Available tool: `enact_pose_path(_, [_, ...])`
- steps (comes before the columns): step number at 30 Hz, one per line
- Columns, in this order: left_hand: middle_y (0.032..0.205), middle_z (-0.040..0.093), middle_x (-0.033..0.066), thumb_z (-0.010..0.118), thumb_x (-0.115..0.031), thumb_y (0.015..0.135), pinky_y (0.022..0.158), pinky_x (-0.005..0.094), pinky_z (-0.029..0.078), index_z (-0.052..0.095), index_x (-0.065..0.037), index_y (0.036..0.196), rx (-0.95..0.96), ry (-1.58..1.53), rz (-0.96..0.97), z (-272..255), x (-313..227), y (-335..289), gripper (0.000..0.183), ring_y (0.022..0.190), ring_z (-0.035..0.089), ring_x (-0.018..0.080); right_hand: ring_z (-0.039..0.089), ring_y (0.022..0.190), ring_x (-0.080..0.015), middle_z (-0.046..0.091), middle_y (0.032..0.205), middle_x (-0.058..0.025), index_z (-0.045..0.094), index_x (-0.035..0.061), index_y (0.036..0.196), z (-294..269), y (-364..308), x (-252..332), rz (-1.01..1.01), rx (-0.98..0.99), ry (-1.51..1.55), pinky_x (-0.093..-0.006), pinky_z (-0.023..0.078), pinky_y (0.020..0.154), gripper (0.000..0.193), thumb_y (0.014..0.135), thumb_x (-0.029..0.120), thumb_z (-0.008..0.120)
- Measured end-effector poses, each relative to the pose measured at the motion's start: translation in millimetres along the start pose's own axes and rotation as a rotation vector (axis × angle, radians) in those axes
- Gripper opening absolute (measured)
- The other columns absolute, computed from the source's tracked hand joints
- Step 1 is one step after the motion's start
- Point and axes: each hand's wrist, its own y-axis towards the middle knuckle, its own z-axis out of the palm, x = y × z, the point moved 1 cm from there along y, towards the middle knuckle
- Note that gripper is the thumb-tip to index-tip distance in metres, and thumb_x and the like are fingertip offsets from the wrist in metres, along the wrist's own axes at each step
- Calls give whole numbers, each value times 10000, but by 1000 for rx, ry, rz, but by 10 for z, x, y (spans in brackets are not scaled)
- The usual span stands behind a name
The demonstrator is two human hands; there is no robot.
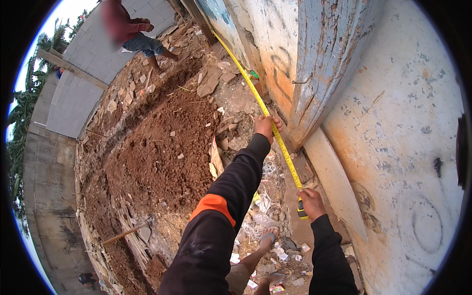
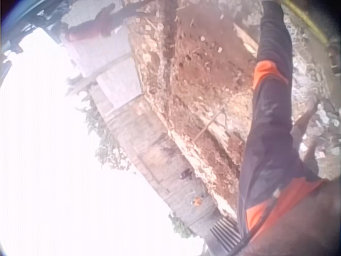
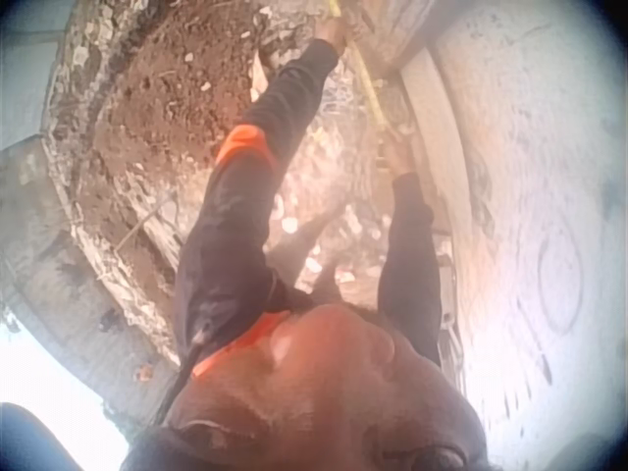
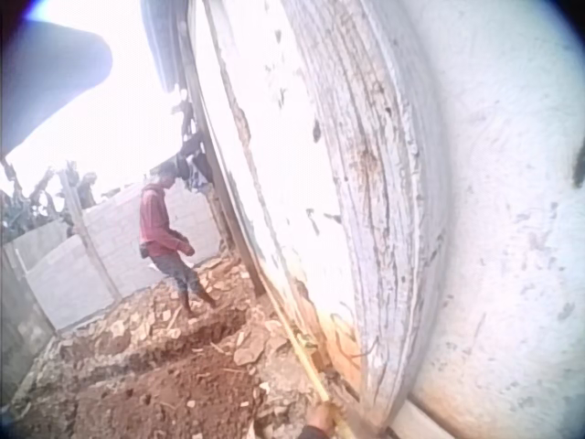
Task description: The person uses a tape measure to determine the dimensions of a dirt area and marks a wall with a pencil.
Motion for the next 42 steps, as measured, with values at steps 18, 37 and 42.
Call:
enact_pose_path(18, [821, 565, 117, 407, -109, 996, 586, 388, 536, 424, -49, 1083, -41, 57, 10, -124, 72, 286, 107, 661, 590, 244, 500, 624, -150, 525, 651, -90, 618, -38, 835, 79, 241, -31, 24, 21, 12, -316, 403, 611, 259, 872, 215, 576])
enact_pose_path(37, [797, 562, 127, 416, -105, 996, 593, 420, 548, 414, -25, 1058, -5, 83, -32, -164, 311, 367, 101, 643, 594, 263, 468, 603, -126, 505, 626, -57, 598, -39, 780, 5, 233, -148, 57, -10, 2, -318, 391, 580, 272, 884, 212, 589])
enact_pose_path(42, [790, 574, 124, 430, -106, 985, 605, 423, 559, 421, -19, 1027, -50, 166, -109, -195, 638, 312, 97, 651, 612, 270, 481, 583, -141, 511, 599, -77, 592, -33, 771, -68, 175, -336, 134, 2, 17, -338, 397, 562, 285, 876, 232, 606])
